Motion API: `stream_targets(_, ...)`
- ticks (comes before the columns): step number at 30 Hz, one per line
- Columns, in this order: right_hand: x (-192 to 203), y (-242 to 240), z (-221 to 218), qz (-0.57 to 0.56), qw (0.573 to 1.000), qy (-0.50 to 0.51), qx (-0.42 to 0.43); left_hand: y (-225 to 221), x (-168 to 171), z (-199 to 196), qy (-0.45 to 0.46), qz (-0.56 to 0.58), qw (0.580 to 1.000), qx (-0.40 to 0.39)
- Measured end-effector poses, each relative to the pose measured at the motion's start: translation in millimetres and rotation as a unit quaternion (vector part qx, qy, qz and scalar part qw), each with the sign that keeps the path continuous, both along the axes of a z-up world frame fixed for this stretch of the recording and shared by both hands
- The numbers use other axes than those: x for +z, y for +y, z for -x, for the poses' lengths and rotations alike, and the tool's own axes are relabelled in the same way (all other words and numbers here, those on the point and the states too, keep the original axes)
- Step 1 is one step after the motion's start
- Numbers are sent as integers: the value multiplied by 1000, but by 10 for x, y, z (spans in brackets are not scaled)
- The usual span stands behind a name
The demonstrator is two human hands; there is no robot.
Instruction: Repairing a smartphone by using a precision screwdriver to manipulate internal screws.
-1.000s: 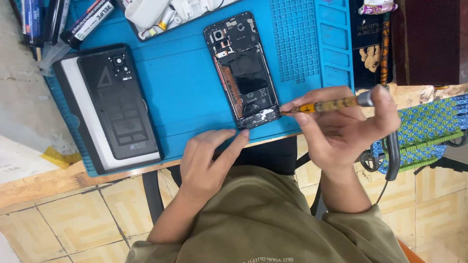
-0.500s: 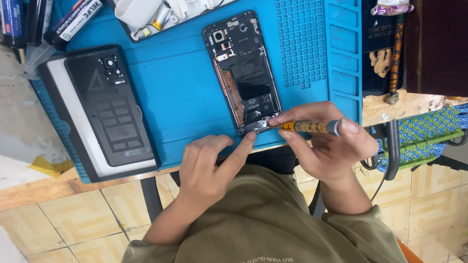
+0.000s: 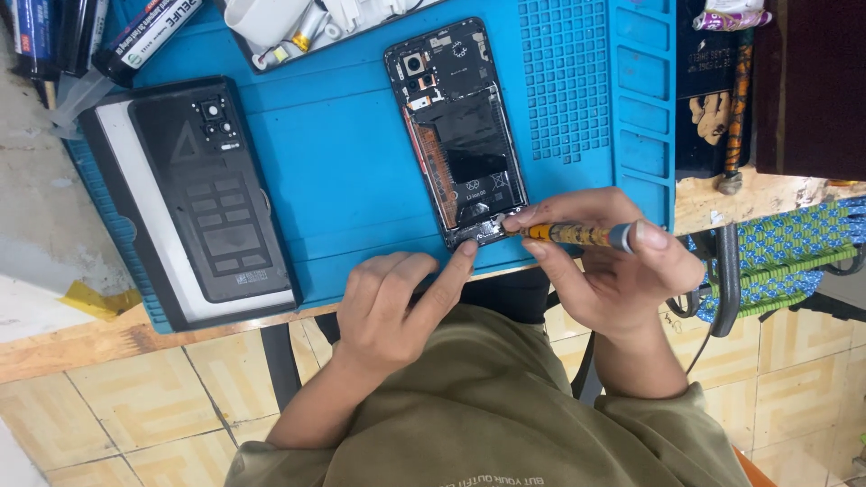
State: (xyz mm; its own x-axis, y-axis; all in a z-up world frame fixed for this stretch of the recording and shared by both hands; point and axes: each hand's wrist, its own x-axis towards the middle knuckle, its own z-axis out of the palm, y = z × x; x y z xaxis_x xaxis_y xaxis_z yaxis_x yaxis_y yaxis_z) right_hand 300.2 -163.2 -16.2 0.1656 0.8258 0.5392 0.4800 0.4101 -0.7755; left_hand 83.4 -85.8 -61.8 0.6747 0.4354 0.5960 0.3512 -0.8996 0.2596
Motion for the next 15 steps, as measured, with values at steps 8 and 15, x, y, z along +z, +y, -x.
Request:
stream_targets(8, -27, -14, 1, -4, 1000, 6, 6, -21, -19, 16, 9, 3, 1000, 2)
stream_targets(15, 20, -68, -65, 3, 996, -66, 56, -27, -20, 10, 16, -15, 1000, 20)
